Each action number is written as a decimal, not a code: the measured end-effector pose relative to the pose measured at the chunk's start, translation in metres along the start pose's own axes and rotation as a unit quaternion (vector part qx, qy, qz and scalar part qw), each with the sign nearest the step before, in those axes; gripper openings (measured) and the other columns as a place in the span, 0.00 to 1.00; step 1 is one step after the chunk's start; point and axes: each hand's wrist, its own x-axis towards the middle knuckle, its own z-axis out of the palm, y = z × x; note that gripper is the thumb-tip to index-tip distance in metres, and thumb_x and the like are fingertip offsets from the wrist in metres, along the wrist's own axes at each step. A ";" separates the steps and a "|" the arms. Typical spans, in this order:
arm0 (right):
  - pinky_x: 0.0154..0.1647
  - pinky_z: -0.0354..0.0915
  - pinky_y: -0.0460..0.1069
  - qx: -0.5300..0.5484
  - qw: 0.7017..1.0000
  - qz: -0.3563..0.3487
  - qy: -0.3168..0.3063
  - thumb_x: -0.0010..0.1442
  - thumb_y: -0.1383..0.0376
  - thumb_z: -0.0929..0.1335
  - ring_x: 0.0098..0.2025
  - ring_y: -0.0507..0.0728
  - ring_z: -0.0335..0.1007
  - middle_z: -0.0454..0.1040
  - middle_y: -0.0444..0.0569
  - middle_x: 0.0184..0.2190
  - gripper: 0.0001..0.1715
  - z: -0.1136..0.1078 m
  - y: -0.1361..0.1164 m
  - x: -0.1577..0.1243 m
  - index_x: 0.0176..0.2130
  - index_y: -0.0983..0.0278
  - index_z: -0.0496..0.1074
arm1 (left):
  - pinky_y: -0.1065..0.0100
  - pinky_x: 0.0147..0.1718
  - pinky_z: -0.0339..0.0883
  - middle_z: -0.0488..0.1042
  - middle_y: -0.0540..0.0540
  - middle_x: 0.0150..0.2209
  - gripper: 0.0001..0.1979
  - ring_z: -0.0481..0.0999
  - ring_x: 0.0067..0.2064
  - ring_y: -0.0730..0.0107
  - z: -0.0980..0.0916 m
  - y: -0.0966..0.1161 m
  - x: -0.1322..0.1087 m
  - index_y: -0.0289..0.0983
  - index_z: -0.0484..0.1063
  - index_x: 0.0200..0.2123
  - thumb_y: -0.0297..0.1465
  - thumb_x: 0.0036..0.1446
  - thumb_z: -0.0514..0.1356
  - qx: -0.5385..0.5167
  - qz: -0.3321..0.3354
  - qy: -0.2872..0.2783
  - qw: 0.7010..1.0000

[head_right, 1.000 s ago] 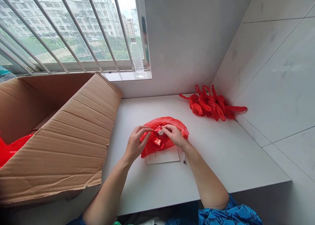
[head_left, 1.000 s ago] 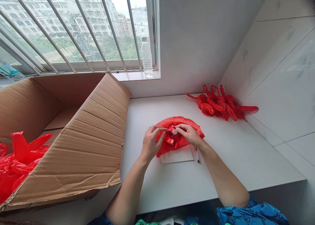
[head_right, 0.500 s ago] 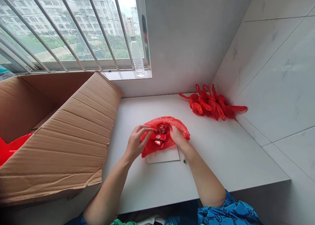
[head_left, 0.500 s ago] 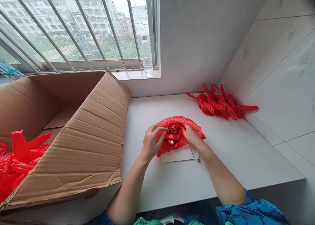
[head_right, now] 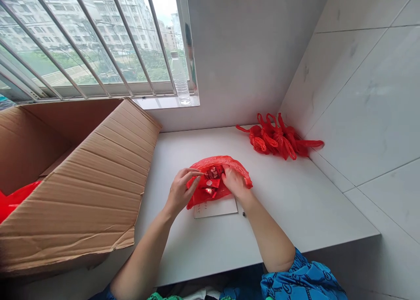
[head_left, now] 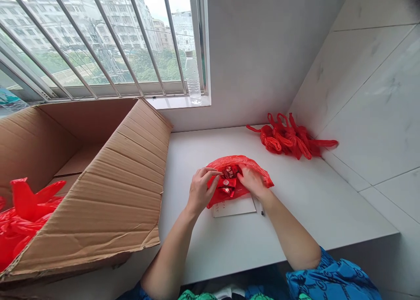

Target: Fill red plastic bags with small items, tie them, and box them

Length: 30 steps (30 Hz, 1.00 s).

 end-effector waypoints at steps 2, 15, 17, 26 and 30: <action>0.43 0.68 0.52 0.007 1.000 0.002 0.018 0.64 0.68 0.64 0.44 0.62 0.76 0.79 0.54 0.38 0.16 -0.002 -0.002 -0.001 0.51 0.61 0.72 | 0.57 0.50 0.67 0.75 0.47 0.45 0.09 0.73 0.48 0.63 0.000 -0.001 0.000 0.44 0.76 0.43 0.30 0.66 0.56 0.000 0.000 0.000 1.000; 0.32 0.66 0.49 0.089 0.979 -0.164 -0.084 0.58 0.61 0.72 0.36 0.56 0.74 0.76 0.49 0.39 0.10 -0.012 -0.020 -0.021 0.41 0.61 0.77 | 0.58 0.49 0.67 0.75 0.47 0.45 0.09 0.73 0.47 0.64 0.000 -0.004 0.000 0.44 0.76 0.43 0.30 0.67 0.56 0.007 0.004 0.004 1.000; 0.32 0.66 0.48 0.101 0.979 -0.162 -0.079 0.60 0.64 0.70 0.36 0.56 0.74 0.76 0.49 0.37 0.07 -0.012 -0.019 -0.019 0.39 0.62 0.77 | 0.58 0.49 0.67 0.75 0.46 0.45 0.09 0.73 0.48 0.63 0.000 -0.004 0.000 0.44 0.76 0.43 0.31 0.67 0.55 0.006 0.003 0.004 1.000; 0.41 0.69 0.51 0.207 0.974 -0.093 -0.018 0.63 0.67 0.62 0.39 0.56 0.76 0.80 0.47 0.36 0.12 -0.028 -0.019 -0.015 0.40 0.62 0.75 | 0.57 0.49 0.68 0.75 0.45 0.44 0.10 0.74 0.47 0.62 -0.001 -0.001 0.001 0.44 0.77 0.43 0.32 0.67 0.55 0.008 0.004 0.000 1.000; 0.35 0.67 0.48 0.145 0.971 -0.163 -0.096 0.61 0.64 0.68 0.35 0.55 0.74 0.78 0.46 0.34 0.06 -0.024 -0.024 -0.022 0.36 0.61 0.76 | 0.58 0.49 0.68 0.75 0.46 0.44 0.10 0.73 0.48 0.63 -0.001 -0.002 0.001 0.44 0.77 0.43 0.32 0.67 0.55 0.009 0.002 0.002 1.000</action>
